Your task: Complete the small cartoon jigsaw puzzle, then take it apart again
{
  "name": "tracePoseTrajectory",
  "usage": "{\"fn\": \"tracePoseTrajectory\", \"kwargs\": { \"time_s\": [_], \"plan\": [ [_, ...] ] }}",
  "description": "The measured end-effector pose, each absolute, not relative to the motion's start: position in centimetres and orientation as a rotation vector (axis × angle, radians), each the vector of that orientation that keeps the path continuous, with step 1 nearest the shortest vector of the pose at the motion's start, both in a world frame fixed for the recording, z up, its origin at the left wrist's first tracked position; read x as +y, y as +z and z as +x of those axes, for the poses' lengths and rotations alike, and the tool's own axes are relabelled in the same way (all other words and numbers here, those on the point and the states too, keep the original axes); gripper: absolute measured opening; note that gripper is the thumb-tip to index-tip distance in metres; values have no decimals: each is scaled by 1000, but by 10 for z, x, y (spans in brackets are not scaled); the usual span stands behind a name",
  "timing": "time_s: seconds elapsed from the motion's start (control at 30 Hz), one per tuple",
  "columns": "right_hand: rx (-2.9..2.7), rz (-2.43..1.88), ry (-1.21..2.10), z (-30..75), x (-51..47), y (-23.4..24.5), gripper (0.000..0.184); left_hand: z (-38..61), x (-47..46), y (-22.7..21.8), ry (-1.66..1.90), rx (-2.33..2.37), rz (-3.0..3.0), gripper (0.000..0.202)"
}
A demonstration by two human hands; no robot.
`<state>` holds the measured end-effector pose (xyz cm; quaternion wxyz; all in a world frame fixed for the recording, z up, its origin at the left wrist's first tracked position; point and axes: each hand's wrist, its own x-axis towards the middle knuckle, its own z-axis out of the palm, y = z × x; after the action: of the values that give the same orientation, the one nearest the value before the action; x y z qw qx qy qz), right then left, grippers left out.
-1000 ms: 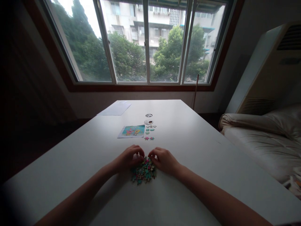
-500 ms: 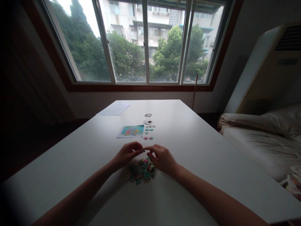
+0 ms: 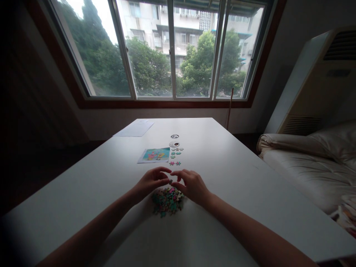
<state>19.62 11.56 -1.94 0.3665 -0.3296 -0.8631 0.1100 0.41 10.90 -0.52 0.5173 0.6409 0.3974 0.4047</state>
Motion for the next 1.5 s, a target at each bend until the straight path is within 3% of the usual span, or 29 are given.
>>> {"fn": "tracePoseTrajectory", "kwargs": {
  "time_s": [0.2, 0.6, 0.97, 1.5],
  "plan": [
    [-2295, -784, 222, 196, 116, -20, 35, 6, 109, -8, 969, 921, 1527, 41],
    [-2330, -718, 301, 198, 116, -19, 25, 5, 111, -11, 911, 934, 1527, 44],
    [-1979, -843, 198, 211, 126, -15, 23, -14, 114, -9, 725, 1111, 2214, 16],
    [-1861, -884, 188, 216, 131, -15, 23, -19, 113, -3, 544, 941, 2347, 20]
  ]
}}
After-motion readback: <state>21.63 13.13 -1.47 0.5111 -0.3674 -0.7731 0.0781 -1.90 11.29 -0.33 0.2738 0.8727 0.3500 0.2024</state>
